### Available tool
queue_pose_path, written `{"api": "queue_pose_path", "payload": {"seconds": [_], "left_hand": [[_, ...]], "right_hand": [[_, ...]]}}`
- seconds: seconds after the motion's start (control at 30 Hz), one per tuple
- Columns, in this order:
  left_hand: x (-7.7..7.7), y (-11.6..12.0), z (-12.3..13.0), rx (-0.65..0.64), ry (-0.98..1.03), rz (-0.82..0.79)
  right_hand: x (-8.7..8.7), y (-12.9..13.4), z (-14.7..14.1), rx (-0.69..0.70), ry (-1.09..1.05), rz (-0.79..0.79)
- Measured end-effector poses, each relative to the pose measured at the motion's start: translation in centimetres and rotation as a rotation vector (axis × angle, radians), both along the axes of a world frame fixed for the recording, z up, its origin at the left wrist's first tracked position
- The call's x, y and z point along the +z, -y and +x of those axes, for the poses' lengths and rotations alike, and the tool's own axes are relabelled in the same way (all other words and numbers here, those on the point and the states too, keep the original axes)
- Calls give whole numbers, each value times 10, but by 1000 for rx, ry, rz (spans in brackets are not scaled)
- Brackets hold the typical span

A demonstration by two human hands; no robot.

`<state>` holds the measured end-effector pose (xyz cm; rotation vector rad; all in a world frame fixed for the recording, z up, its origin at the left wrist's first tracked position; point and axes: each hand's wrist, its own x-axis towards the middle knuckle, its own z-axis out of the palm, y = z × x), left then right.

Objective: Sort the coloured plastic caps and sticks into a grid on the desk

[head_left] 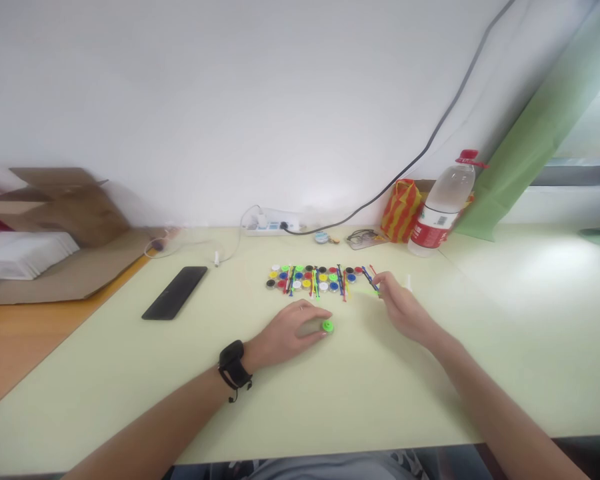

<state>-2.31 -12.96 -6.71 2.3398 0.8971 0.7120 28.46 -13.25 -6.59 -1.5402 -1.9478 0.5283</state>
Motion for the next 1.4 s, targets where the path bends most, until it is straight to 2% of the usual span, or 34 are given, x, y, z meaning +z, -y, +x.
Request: {"api": "queue_pose_path", "payload": {"seconds": [0.17, 0.23, 0.3, 0.43, 0.63, 0.8, 1.1, 1.3, 1.4], "left_hand": [[2, 2, 1, 125, 144, 17], [2, 1, 0, 99, 151, 19], [1, 0, -1, 47, 117, 18], [-3, -3, -2, 28, 86, 42], [-6, -6, -4, 46, 73, 89], [-4, -4, -3, 22, 42, 109], [0, -1, -1, -2, -19, 142], [5, 1, 2, -86, -83, 201], [7, 3, 4, -87, -95, 178]], "right_hand": [[8, 23, -41, 334, -163, -88], [8, 31, -54, 422, -221, -93], [6, 34, -64, 452, -261, -105], [-6, 31, -70, 413, -274, -102], [-18, 22, -62, 352, -196, 30], [-17, 22, -59, 398, -150, 55], [-16, 21, -60, 382, -146, 75], [-18, 17, -59, 373, -141, 115], [-18, 17, -58, 378, -148, 100]]}}
